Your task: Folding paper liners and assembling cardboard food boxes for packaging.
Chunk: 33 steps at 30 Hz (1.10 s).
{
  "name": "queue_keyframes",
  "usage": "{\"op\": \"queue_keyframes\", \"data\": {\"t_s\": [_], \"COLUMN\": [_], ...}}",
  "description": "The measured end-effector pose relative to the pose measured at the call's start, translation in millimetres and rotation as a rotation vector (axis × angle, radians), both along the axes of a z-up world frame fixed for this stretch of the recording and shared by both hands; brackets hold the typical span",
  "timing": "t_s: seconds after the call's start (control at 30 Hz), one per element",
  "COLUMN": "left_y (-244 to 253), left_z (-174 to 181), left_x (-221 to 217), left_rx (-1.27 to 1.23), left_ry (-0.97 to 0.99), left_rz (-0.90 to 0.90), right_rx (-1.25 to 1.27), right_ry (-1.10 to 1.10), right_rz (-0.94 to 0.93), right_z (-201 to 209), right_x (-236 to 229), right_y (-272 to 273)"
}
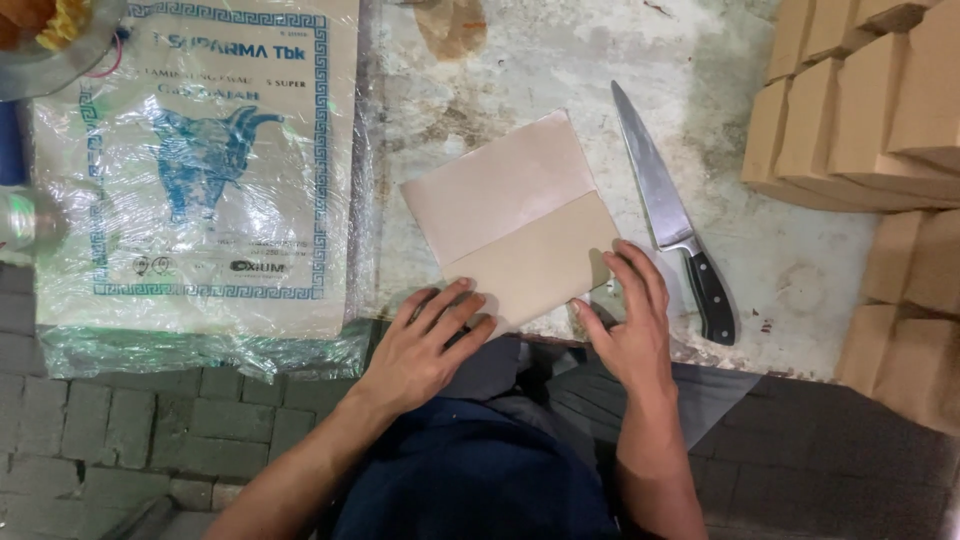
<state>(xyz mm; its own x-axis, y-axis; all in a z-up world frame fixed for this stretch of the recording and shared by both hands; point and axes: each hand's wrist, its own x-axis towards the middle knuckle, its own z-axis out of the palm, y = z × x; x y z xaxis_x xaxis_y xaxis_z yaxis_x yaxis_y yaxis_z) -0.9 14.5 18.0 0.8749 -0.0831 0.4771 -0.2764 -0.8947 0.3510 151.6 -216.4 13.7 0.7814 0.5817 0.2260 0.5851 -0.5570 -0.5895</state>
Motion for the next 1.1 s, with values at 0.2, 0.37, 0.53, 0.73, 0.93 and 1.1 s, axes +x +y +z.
{"op": "queue_keyframes", "data": {"t_s": [0.2,0.37,0.53,0.73,0.93,1.1], "left_y": [-2.1,0.3,-1.5,5.3,15.4,17.6], "left_z": [-4.4,1.1,5.3,-3.4,-10.3,-3.1], "left_x": [-0.6,1.2,-2.5,-4.3,1.3,16.0], "left_rx": [-0.044,-0.180,-0.369,-0.438,-0.042,0.013], "left_ry": [-0.025,-0.093,-0.134,-0.083,0.024,0.095], "left_rz": [-0.039,-0.068,-0.069,-0.053,0.125,0.132], "right_rx": [0.015,0.068,0.057,0.051,0.048,0.055], "right_ry": [-0.005,0.039,0.037,0.005,0.037,0.085], "right_rz": [0.012,0.020,0.032,0.243,0.249,0.240], "right_z": [4.4,3.6,4.8,14.8,20.7,18.2], "right_x": [0.1,8.3,20.5,33.2,29.5,30.0], "right_y": [-0.4,-7.1,-14.7,-5.5,-0.1,-4.0]}}
